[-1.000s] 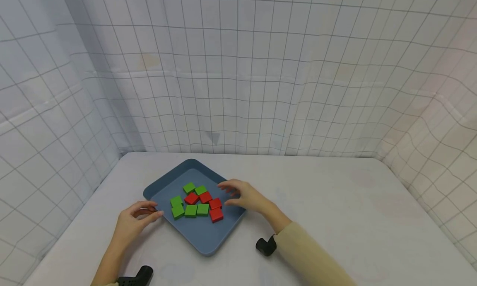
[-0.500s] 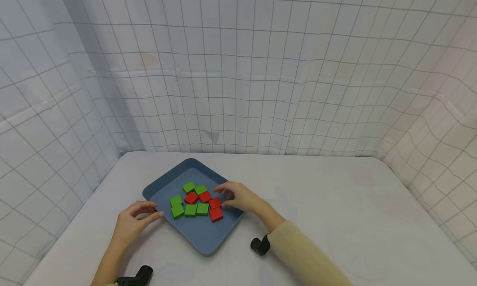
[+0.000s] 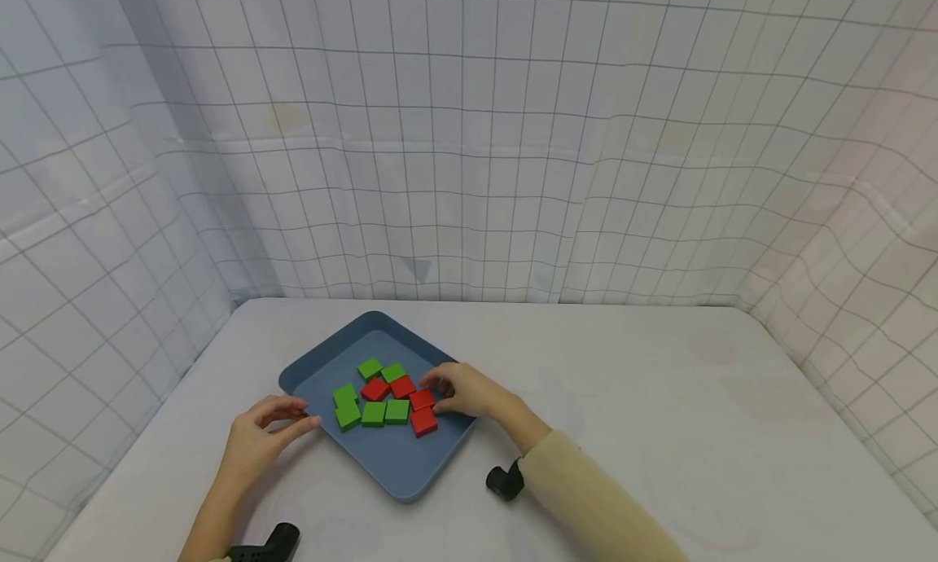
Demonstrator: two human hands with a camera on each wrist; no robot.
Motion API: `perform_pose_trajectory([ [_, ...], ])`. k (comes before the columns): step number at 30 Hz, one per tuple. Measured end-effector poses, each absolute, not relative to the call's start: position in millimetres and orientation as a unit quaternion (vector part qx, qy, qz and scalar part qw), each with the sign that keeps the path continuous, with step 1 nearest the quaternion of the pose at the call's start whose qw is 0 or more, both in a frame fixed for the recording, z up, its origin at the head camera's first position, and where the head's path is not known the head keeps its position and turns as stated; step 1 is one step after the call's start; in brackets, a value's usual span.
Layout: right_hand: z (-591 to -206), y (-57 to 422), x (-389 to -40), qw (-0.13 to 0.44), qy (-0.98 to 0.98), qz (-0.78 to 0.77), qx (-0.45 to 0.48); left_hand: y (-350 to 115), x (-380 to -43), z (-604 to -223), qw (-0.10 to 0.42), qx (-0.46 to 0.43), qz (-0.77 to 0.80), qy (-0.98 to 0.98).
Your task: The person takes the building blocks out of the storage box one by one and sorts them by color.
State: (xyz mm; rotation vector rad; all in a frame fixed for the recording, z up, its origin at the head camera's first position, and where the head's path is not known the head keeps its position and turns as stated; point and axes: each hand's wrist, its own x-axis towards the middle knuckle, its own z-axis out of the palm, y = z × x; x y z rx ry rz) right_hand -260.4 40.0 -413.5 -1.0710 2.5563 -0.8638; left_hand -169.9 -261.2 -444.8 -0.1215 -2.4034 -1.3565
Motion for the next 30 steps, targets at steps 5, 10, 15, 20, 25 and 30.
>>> perform_pose_trajectory([
  [5, -413.4, 38.0, -259.3, 0.116, 0.879, -0.290, -0.361, -261.1, -169.2, -444.5, 0.187, -0.040, -0.482, -0.855],
  [10, -413.8, 36.7, -258.7, 0.108, 0.881, -0.287, -0.360, -260.8, -168.9, -443.9, 0.186, -0.038, -0.486, -0.853],
  [15, -415.0, 35.9, -258.8, 0.106, 0.882, -0.287, -0.358, -260.8, -168.5, -443.6, 0.183, -0.038, -0.489, -0.852],
  [20, -416.2, 36.3, -258.9, 0.104, 0.883, -0.285, -0.358, -260.7, -168.2, -443.8, 0.184, -0.041, -0.485, -0.854],
  [25, -416.4, 37.0, -258.6, 0.103, 0.881, -0.289, -0.360, -260.7, -168.5, -444.3, 0.186, -0.042, -0.484, -0.854],
  [30, -415.4, 37.7, -257.9, 0.104, 0.880, -0.295, -0.358, -260.4, -168.9, -444.6, 0.189, -0.041, -0.482, -0.855],
])
